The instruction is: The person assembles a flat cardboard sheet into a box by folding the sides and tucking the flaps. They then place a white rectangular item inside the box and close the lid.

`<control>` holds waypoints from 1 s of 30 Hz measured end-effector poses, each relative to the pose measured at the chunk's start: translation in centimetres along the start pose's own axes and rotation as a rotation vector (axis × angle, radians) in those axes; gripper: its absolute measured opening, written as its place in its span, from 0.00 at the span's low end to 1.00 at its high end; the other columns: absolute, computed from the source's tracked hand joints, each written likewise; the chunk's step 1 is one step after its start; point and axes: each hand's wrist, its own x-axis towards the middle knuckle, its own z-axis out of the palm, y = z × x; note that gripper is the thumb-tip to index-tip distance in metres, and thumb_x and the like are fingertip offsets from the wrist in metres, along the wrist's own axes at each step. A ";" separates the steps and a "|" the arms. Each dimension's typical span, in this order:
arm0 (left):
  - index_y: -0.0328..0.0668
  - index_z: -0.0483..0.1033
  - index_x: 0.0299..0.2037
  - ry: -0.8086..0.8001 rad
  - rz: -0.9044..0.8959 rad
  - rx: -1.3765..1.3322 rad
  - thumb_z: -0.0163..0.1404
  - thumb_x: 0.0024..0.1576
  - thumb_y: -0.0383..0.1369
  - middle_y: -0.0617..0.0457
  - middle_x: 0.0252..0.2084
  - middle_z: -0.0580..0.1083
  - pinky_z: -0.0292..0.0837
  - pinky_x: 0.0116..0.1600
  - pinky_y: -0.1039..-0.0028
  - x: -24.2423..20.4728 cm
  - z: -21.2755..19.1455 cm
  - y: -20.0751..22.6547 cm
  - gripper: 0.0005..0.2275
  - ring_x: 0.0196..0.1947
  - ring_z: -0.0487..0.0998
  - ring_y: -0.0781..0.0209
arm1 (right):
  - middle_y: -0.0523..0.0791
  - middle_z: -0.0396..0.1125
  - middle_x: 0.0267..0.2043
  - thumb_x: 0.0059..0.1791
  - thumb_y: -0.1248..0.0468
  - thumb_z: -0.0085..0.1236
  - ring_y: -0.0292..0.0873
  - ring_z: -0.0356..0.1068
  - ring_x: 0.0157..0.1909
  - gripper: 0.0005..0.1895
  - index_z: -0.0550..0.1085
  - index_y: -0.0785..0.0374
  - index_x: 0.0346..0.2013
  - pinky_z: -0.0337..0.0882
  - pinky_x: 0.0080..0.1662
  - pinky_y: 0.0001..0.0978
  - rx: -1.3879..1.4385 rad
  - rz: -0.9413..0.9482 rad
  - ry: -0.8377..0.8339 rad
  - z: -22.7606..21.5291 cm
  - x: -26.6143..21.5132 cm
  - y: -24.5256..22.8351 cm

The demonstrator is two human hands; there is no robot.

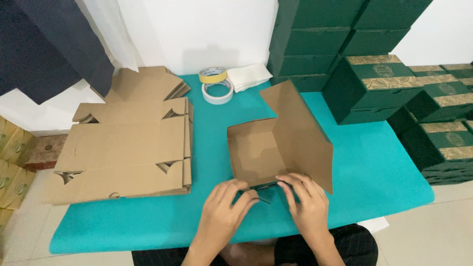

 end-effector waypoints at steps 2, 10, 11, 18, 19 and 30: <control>0.42 0.73 0.37 0.005 0.022 0.054 0.54 0.60 0.33 0.49 0.41 0.70 0.70 0.46 0.66 0.3 0.2 -0.1 0.05 0.41 0.73 0.54 | 0.41 0.71 0.42 0.50 0.65 0.57 0.40 0.72 0.42 0.06 0.78 0.57 0.41 0.70 0.44 0.32 -0.050 -0.014 -0.012 -0.5 0.2 -0.4; 0.39 0.71 0.35 0.192 -0.191 -0.051 0.51 0.61 0.30 0.52 0.35 0.71 0.71 0.37 0.71 0.6 1.2 0.4 0.05 0.34 0.74 0.58 | 0.42 0.68 0.43 0.52 0.64 0.52 0.42 0.69 0.41 0.08 0.76 0.56 0.44 0.69 0.39 0.39 -0.039 -0.012 -0.053 0.0 -0.8 0.7; 0.40 0.70 0.33 0.239 -0.219 -0.054 0.50 0.60 0.29 0.53 0.34 0.71 0.72 0.38 0.73 0.8 1.2 0.6 0.05 0.35 0.74 0.60 | 0.42 0.69 0.43 0.52 0.65 0.53 0.42 0.70 0.42 0.07 0.77 0.56 0.43 0.68 0.41 0.38 -0.034 -0.002 -0.032 0.2 -0.9 0.8; 0.42 0.71 0.33 0.340 -0.307 -0.050 0.51 0.59 0.29 0.56 0.35 0.73 0.73 0.39 0.75 0.5 1.7 0.7 0.04 0.37 0.76 0.63 | 0.42 0.68 0.41 0.52 0.65 0.52 0.42 0.70 0.42 0.06 0.77 0.56 0.41 0.68 0.42 0.37 0.002 0.007 -0.059 0.4 -1.2 0.6; 0.42 0.71 0.33 0.340 -0.307 -0.051 0.51 0.59 0.29 0.56 0.35 0.73 0.73 0.39 0.75 0.6 1.6 0.8 0.04 0.37 0.76 0.63 | 0.42 0.68 0.41 0.52 0.65 0.52 0.42 0.70 0.42 0.06 0.77 0.56 0.41 0.68 0.42 0.37 0.002 0.007 -0.059 0.4 -1.3 0.7; 0.46 0.69 0.33 0.123 -0.119 0.181 0.54 0.60 0.31 0.48 0.40 0.68 0.73 0.37 0.67 -0.2 2.9 0.0 0.06 0.46 0.70 0.50 | 0.42 0.70 0.43 0.52 0.65 0.49 0.42 0.71 0.43 0.09 0.77 0.57 0.43 0.69 0.43 0.35 0.170 -0.005 -0.114 0.8 -1.3 0.6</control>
